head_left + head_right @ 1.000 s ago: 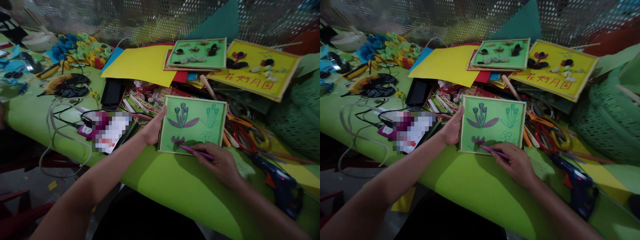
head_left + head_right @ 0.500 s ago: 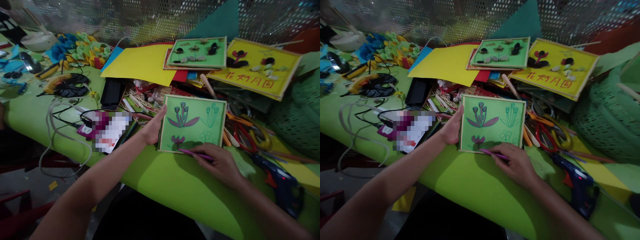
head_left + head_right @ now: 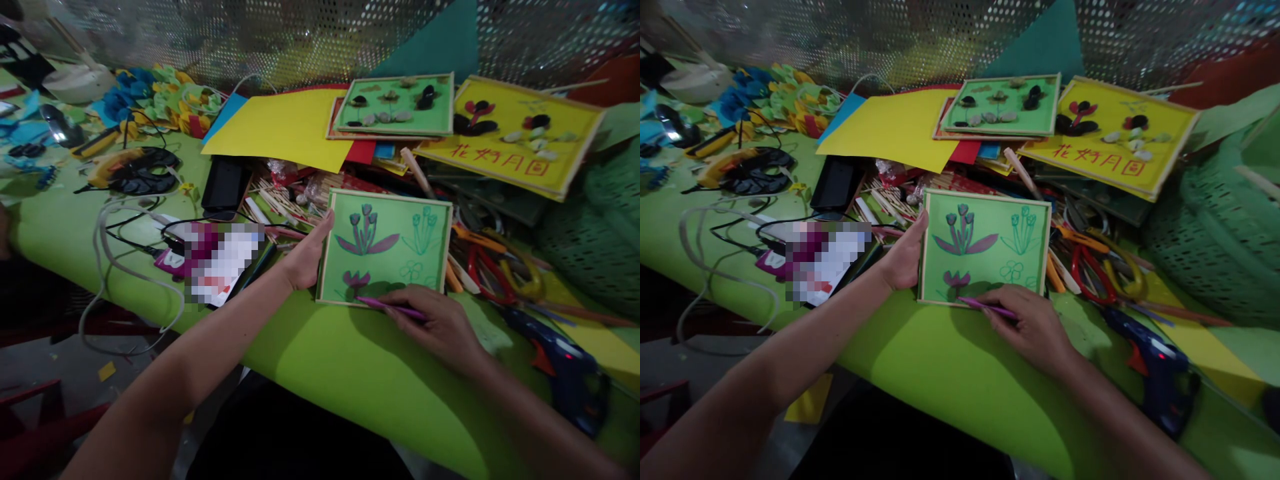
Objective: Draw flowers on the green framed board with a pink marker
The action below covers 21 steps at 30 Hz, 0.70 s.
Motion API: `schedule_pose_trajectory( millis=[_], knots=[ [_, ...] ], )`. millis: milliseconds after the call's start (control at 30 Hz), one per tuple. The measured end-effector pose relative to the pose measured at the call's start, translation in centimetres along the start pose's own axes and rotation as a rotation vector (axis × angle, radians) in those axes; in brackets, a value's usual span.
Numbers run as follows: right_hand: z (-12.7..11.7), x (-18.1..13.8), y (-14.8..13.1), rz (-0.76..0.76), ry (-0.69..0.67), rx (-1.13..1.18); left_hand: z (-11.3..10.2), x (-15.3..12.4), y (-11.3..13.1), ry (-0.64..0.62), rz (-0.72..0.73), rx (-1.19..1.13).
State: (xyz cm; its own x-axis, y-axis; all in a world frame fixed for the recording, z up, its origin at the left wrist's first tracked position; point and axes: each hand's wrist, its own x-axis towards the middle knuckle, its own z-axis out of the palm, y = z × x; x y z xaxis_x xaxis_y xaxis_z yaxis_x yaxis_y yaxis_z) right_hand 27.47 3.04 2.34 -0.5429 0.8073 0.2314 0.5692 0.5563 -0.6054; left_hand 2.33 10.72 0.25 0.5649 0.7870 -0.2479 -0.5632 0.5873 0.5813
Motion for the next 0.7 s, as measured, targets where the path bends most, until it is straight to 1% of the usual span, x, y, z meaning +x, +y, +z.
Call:
schedule_pose_trajectory(
  millis=[167, 367, 567, 700],
  knots=[
    [0.03, 0.08, -0.12, 0.019, 0.009, 0.000, 0.05, 0.05, -0.02, -0.008, -0.002, -0.005],
    [-0.19, 0.29, -0.36, 0.015, -0.004, 0.008, 0.22, 0.05, 0.01, 0.032, -0.001, 0.002],
    [-0.16, 0.24, -0.22, 0.045, 0.032, -0.003, -0.06, 0.14, -0.13, -0.021, -0.009, 0.003],
    [-0.34, 0.27, -0.35, 0.046, 0.016, 0.009, -0.24, 0.20, -0.15, -0.026, -0.009, -0.001]
  ],
)
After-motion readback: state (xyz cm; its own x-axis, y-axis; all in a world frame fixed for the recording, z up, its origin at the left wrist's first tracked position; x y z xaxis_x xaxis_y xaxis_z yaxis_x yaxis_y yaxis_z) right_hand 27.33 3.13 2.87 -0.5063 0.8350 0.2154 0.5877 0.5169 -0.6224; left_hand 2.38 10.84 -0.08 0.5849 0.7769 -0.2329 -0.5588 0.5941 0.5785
